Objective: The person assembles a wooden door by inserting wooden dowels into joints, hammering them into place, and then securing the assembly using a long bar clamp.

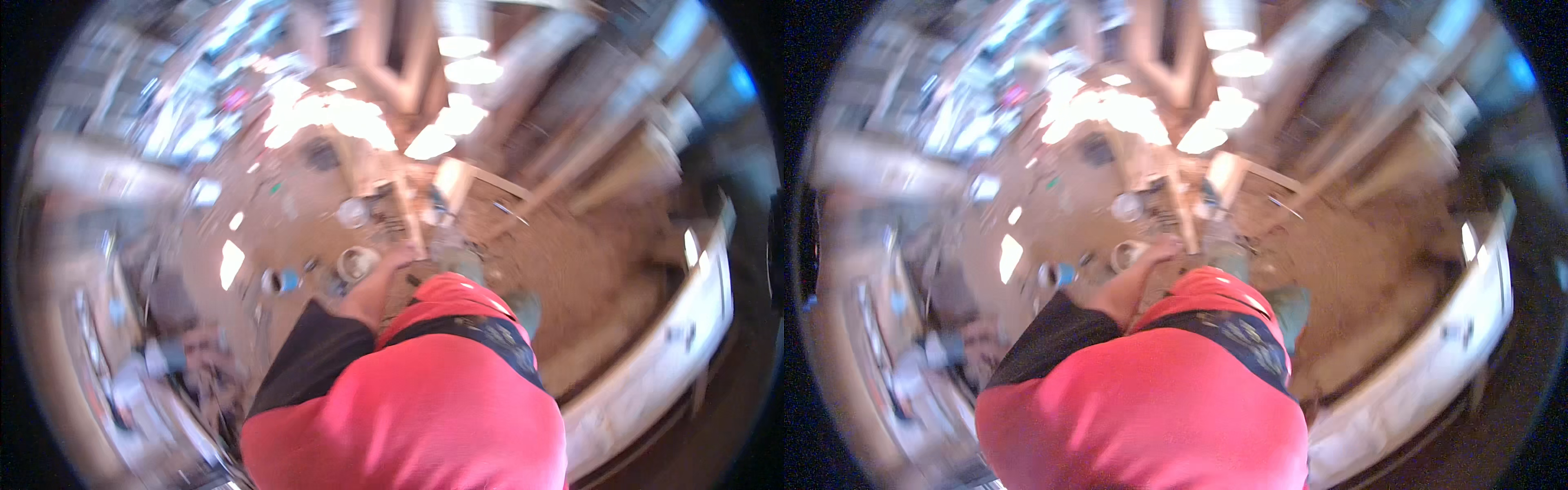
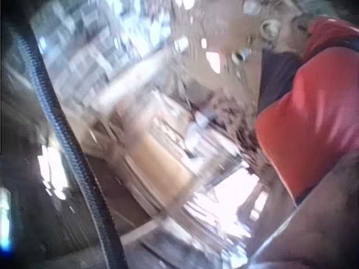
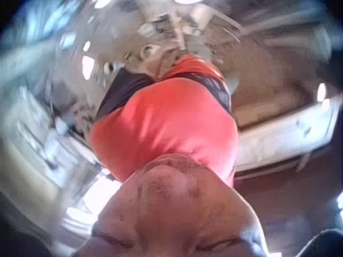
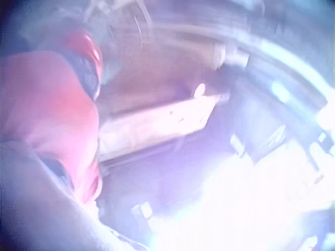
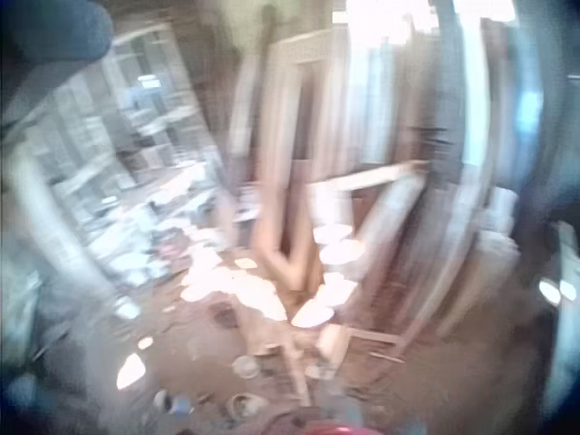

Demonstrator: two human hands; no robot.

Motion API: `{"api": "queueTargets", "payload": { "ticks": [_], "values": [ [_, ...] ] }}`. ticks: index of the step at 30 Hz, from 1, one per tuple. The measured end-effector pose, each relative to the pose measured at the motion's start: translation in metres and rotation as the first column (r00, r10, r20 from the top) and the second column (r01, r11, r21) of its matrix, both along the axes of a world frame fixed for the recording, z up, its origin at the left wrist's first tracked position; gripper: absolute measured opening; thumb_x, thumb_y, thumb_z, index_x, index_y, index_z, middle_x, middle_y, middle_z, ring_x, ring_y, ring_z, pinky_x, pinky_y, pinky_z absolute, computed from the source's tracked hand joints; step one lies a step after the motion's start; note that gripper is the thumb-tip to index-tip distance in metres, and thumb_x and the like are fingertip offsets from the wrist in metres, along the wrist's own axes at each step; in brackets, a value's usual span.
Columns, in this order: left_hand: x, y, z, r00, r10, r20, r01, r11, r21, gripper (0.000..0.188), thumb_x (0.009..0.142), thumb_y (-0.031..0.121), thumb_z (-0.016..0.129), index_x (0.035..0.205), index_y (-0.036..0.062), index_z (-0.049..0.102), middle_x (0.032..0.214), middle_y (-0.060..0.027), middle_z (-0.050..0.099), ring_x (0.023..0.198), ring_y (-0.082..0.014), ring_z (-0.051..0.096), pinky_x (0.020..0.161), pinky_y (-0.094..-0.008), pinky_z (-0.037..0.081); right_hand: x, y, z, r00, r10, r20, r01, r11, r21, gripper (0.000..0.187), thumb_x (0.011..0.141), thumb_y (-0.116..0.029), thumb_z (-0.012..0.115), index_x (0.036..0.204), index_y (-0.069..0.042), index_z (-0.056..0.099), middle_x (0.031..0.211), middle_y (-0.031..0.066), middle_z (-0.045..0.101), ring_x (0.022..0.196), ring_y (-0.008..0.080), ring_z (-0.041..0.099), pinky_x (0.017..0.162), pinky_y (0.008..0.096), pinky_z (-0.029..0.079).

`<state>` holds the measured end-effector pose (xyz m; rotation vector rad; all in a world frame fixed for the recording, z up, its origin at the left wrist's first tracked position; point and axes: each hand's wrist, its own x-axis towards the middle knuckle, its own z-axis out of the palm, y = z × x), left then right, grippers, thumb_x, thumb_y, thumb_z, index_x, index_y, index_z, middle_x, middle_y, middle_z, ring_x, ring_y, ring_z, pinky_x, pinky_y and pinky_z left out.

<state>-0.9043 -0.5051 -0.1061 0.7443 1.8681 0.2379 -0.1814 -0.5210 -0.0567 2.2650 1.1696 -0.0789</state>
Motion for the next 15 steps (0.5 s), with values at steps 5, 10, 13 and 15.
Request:
{"api": "queueTargets", "payload": {
  "ticks": [5,10,13,15],
  "values": [
    [0.036,0.069,-0.024,0.931,-0.277,-0.239,0.338,0.901,0.273,0.032,0.091,0.029,0.06,0.107,0.0041,0.071,0.092,-0.017,0.072,0.084,-0.0327,0.07,0.083,-0.0429,0.053,0.064,-0.011,-0.02,0.952,-0.297,-0.072,0.302,0.95,0.072,0.078,0.077,-0.052,0.074,0.128,0.004,0.057,0.129,0.0265,0.059,0.113,0.0384,0.062,0.097,0.0503,0.048],
    [0.078,0.145,-0.019,0.979,-0.201,0.028,0.195,0.969,0.154,0.031,0.09,0.022,0.063,0.114,0.001,0.067,0.083,-0.0099,0.071,0.073,-0.0193,0.066,0.067,-0.0344,0.052,-0.003,0.011,0.007,0.858,-0.491,-0.152,0.514,0.822,0.246,0.103,0.077,-0.045,0.075,0.144,0.017,0.024,0.15,0.0377,0.027,0.142,0.0488,0.026,0.118,0.0516,0.025],
    [0.109,0.192,-0.025,0.965,-0.257,0.044,0.248,0.958,0.146,0.029,0.092,0.019,0.062,0.114,-0.0007,0.064,0.078,-0.0075,0.068,0.065,-0.0133,0.061,0.059,-0.029,0.05,-0.019,0.015,0.01,0.845,-0.521,-0.122,0.522,0.751,0.404,0.104,0.078,-0.041,0.075,0.147,0.015,0.021,0.152,0.0363,0.025,0.144,0.0487,0.022,0.118,0.0542,0.024],
    [0.14,0.234,-0.029,0.948,-0.317,0.028,0.312,0.944,0.108,0.028,0.092,0.018,0.062,0.113,-0.0009,0.064,0.08,-0.0086,0.068,0.061,-0.014,0.06,0.055,-0.0282,0.049,-0.026,0.02,0.016,0.813,-0.555,-0.175,0.553,0.644,0.528,0.099,0.078,-0.034,0.076,0.148,0.012,0.022,0.153,0.0358,0.023,0.146,0.0469,0.019,0.12,0.0531,0.021]
  ]
}}
